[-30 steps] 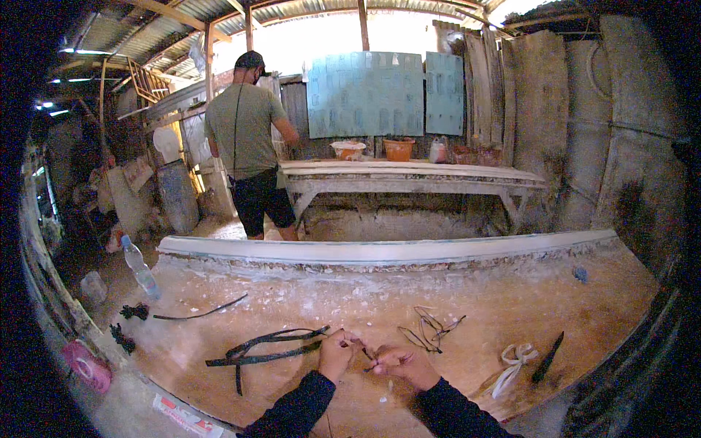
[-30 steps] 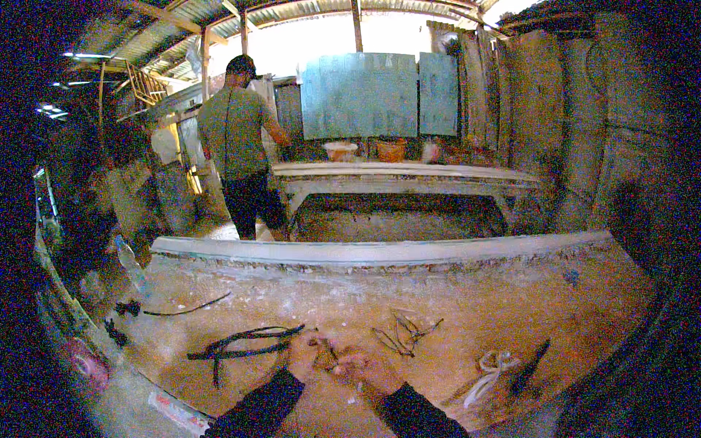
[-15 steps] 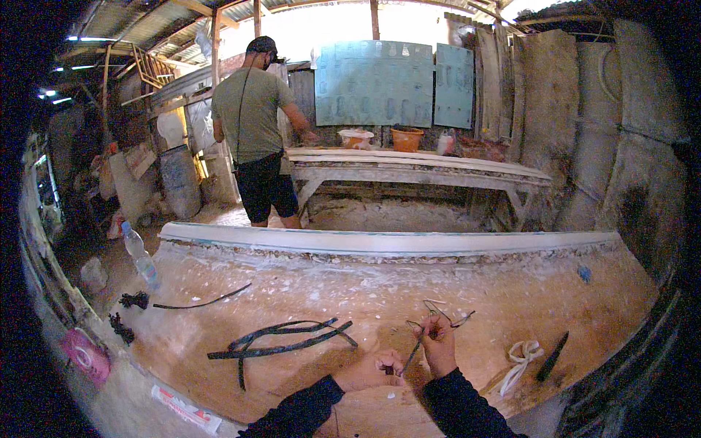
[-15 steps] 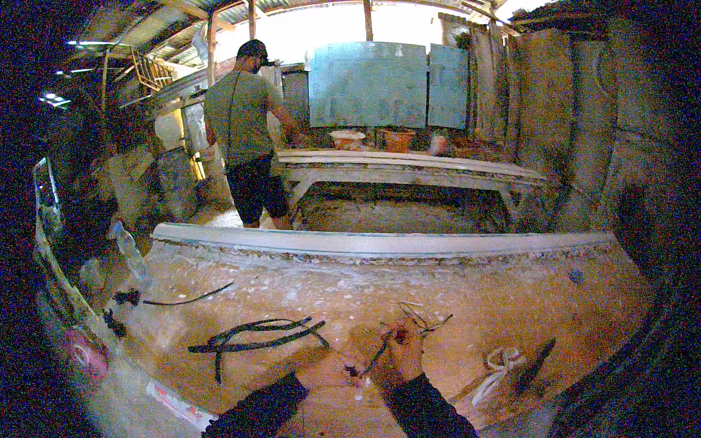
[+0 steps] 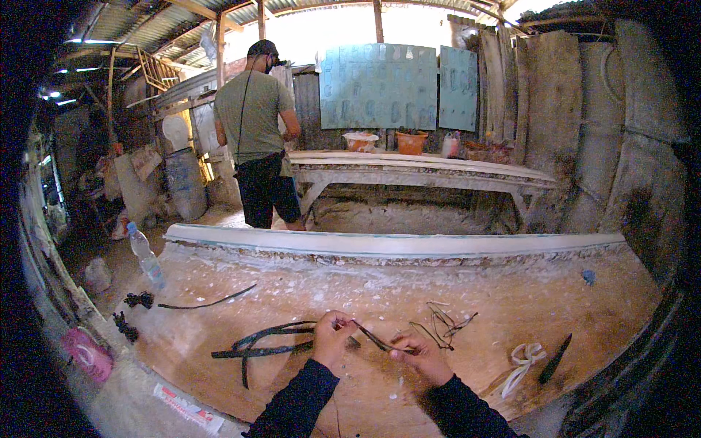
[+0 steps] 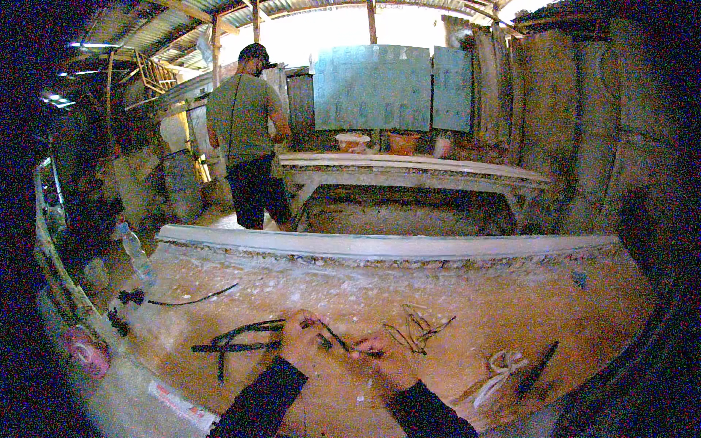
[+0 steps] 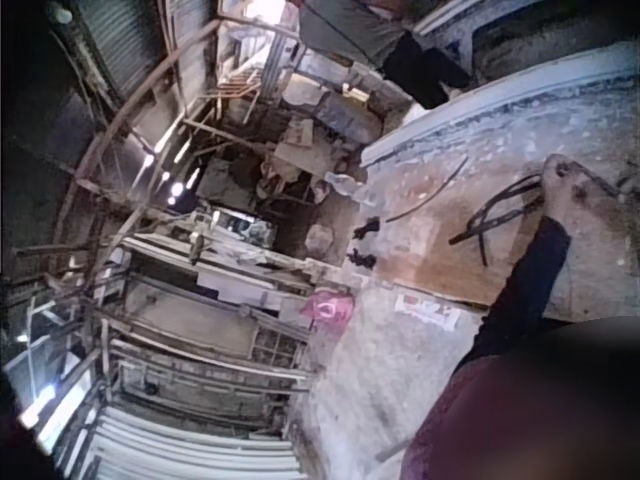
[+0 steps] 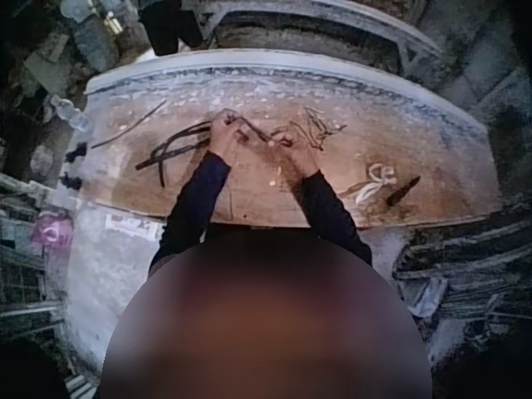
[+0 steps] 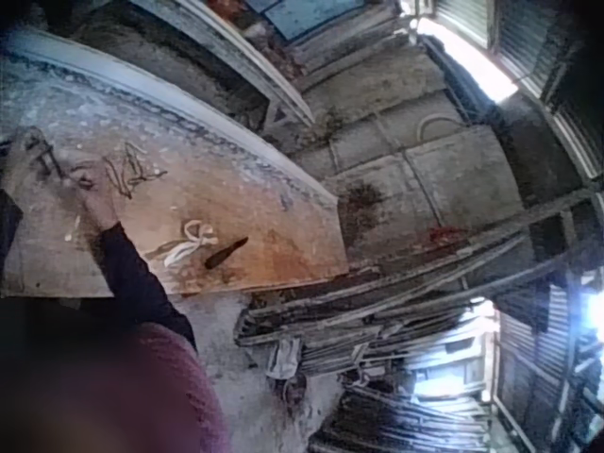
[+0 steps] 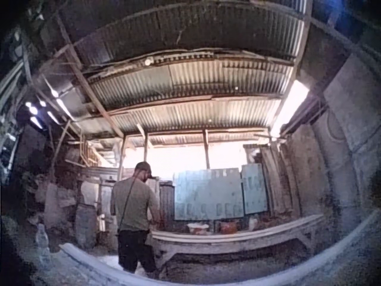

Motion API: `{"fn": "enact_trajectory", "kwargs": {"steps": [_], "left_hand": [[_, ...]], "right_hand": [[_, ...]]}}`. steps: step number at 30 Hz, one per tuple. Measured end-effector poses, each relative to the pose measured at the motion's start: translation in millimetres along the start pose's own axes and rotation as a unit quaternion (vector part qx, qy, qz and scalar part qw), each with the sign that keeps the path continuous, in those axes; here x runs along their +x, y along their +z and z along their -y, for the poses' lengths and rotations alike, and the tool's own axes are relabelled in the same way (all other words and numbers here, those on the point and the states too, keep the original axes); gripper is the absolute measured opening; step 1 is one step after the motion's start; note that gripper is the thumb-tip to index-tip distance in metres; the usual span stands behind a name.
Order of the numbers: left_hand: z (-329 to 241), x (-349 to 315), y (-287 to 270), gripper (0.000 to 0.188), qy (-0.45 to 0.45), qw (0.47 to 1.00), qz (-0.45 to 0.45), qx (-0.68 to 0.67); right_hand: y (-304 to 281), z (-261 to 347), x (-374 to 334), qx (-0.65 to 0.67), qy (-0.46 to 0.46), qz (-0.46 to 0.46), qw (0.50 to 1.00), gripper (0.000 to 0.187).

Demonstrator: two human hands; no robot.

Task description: The person repeatedly picks up thin black rubber strips on a wooden workbench, folds and twists them by hand, and places them back down. A second person works at a separate table in the background.

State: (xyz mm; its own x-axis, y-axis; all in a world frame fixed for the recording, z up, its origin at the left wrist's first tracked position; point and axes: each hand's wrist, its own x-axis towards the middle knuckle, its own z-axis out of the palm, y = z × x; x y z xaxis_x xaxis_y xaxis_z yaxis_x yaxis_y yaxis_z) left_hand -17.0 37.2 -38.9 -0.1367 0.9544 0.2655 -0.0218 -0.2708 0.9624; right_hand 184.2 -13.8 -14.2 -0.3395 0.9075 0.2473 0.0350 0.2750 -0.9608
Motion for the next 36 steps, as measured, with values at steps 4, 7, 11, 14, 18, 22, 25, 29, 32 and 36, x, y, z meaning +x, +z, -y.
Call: {"fn": "enact_trajectory", "kwargs": {"steps": [4,7,11,14,18,22,25,29,32,36], "left_hand": [[3.3,-0.6,1.4,0.007,0.014,1.0,-0.011,0.004],[-1.3,-5.8,6.9,0.006,-0.013,1.0,-0.005,-0.005],[-7.2,-10.0,7.1,0.006,-0.039,0.996,0.074,0.021],[-7.1,-9.5,3.0,0.011,-0.097,0.97,0.206,0.089],[-6.9,-17.4,7.9,0.018,0.015,0.938,0.337,0.086],[-21.9,-30.2,17.0,0.018,-0.008,0.871,0.491,0.013],[-36.0,-31.9,16.0,0.017,-0.024,0.874,0.48,0.068],[-34.8,-20.0,7.1,0.016,0.013,0.936,0.319,0.147],[-19.2,-6.3,-0.3,0.014,0.021,0.978,0.181,0.1],[0.2,7.7,-11.4,0.012,0.037,0.994,0.058,0.085]], "right_hand": [[22.3,15.3,-7.7,0.26,0.068,0.062,0.961,0.01],[20.8,22.6,-8.4,0.17,0.037,0.08,0.982,0.012],[10.4,23.3,-11.0,0.157,0.056,0.019,0.986,0.01],[3.8,9.9,-7.1,0.129,0.037,-0.049,0.99,0.009],[-7.2,-16.9,7.2,0.123,-0.008,-0.094,0.988,0.012],[-11.8,-28.2,12.6,0.126,-0.013,-0.217,0.968,0.013],[-9.3,-28.1,13.0,0.151,-0.004,-0.271,0.951,0.015],[-10.2,-26.1,14.1,0.103,0.018,-0.249,0.963,0.015],[-14.0,-20.8,9.7,-0.03,-0.027,-0.181,0.983,0.014],[-1.1,-3.7,-3.4,0.101,0.028,-0.005,0.994,0.014]]}}
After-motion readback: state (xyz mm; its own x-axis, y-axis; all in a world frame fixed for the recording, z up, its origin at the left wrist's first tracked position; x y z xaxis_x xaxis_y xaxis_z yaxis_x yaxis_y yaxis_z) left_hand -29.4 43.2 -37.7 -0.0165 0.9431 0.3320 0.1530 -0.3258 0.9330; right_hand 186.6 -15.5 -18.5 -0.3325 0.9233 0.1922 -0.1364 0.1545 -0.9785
